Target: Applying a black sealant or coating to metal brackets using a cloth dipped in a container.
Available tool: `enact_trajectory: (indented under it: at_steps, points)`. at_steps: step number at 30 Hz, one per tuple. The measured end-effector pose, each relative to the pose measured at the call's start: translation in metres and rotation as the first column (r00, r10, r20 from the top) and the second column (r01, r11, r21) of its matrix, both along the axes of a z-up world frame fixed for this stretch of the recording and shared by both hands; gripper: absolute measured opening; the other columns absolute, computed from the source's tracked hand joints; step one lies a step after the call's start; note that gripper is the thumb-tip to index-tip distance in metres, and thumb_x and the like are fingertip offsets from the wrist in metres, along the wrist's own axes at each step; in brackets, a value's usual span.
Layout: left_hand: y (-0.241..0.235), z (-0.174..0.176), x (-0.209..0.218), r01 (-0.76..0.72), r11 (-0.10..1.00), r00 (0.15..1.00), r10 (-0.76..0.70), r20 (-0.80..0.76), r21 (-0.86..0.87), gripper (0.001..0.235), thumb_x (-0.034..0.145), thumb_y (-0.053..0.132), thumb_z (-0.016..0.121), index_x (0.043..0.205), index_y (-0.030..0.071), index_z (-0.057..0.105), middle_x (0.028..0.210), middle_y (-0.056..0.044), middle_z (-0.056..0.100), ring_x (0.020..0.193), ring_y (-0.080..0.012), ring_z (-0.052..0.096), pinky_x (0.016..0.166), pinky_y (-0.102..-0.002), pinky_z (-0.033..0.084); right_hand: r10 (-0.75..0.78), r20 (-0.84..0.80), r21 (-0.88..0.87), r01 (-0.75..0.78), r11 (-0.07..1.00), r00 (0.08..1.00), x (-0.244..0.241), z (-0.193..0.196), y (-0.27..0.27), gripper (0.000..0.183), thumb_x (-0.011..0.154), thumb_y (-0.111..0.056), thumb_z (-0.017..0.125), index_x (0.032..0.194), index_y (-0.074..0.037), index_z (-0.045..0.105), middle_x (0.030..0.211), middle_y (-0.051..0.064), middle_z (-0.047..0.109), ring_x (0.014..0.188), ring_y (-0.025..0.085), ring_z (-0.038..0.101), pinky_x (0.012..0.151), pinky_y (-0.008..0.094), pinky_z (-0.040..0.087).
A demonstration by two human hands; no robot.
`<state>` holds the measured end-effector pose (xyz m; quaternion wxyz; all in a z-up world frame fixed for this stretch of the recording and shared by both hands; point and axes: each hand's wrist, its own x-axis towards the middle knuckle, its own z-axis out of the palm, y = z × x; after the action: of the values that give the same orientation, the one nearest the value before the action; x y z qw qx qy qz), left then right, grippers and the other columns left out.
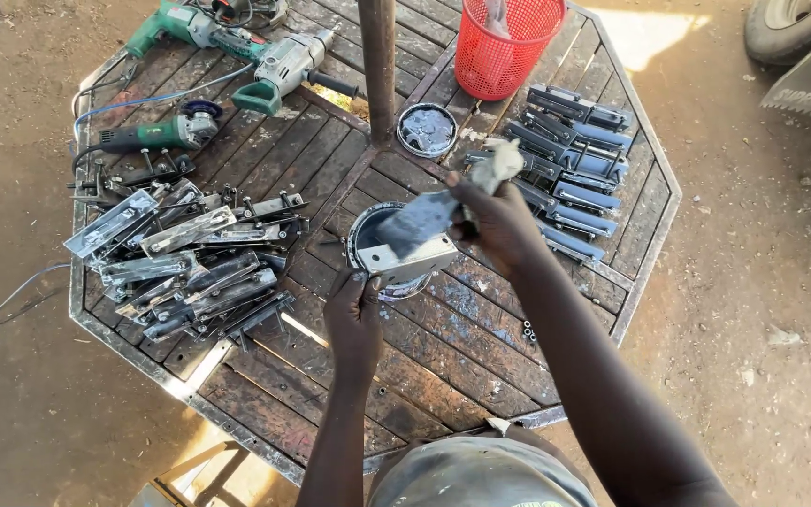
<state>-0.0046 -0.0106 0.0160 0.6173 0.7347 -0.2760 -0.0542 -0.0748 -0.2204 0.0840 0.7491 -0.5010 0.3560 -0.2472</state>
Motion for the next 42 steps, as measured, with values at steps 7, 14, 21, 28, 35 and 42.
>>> enact_trajectory:
  at_steps: [7,14,21,28,35,42]
  points:
    - [0.001,-0.005,0.0,-0.036,0.998,0.999,0.035,-0.021,-0.06,0.018,0.101,0.014,0.064,0.094,0.002,0.074,0.088,-0.016,0.067,0.095,-0.0456,0.069,0.082,-0.044,0.054,0.075,-0.043,-0.057,-0.078,0.995,0.996,-0.002,-0.012,0.014,0.03,0.088,-0.022,0.083,0.098,0.0,0.065,0.062,0.014,0.06,0.048,0.024,0.068,0.04,0.03,0.058]
    - [0.003,0.006,0.001,-0.006,1.0,1.0,0.006,-0.027,0.0,0.018,0.103,0.01,0.06,0.098,0.001,0.075,0.091,-0.017,0.068,0.093,-0.0366,0.072,0.083,-0.044,0.054,-0.075,0.039,-0.045,0.077,0.996,0.996,-0.011,0.013,0.015,0.023,0.093,-0.02,0.078,0.098,-0.002,0.064,0.066,0.012,0.063,0.054,0.022,0.07,0.046,0.029,0.06]
    - [-0.007,0.015,-0.004,0.028,0.999,0.995,-0.031,-0.091,-0.034,0.02,0.104,0.013,0.06,0.104,0.0,0.075,0.096,-0.02,0.068,0.101,-0.0435,0.069,0.084,-0.051,0.055,0.019,0.063,-0.086,-0.014,0.996,0.998,-0.012,0.021,0.033,0.018,0.091,-0.013,0.078,0.097,0.001,0.067,0.067,0.016,0.066,0.055,0.025,0.071,0.047,0.033,0.062]
    - [-0.009,0.006,-0.001,0.031,0.999,0.999,-0.032,-0.017,-0.028,0.018,0.102,0.013,0.061,0.103,0.0,0.075,0.097,-0.02,0.069,0.101,-0.0458,0.069,0.084,-0.05,0.055,0.09,0.148,-0.154,-0.067,0.986,0.985,-0.01,0.023,0.033,0.021,0.092,-0.011,0.076,0.106,0.003,0.068,0.071,0.017,0.069,0.058,0.023,0.073,0.05,0.032,0.064]
    - [-0.005,0.014,0.002,0.029,0.998,0.999,-0.03,-0.015,-0.057,0.019,0.103,0.012,0.059,0.101,0.001,0.074,0.095,-0.019,0.068,0.097,-0.0401,0.07,0.084,-0.048,0.055,0.04,0.093,-0.132,-0.027,0.991,0.995,-0.01,0.019,0.029,0.023,0.094,-0.016,0.075,0.104,0.003,0.068,0.068,0.014,0.066,0.055,0.022,0.071,0.049,0.031,0.063]
    - [0.003,0.021,0.006,-0.014,0.998,0.995,0.019,0.097,-0.053,0.019,0.104,0.01,0.059,0.095,0.0,0.073,0.086,-0.015,0.066,0.087,-0.0353,0.071,0.08,-0.04,0.054,-0.068,-0.108,-0.244,0.04,0.969,0.992,-0.019,-0.024,-0.018,0.021,0.094,-0.018,0.077,0.097,0.0,0.067,0.067,0.012,0.063,0.055,0.018,0.066,0.047,0.032,0.058]
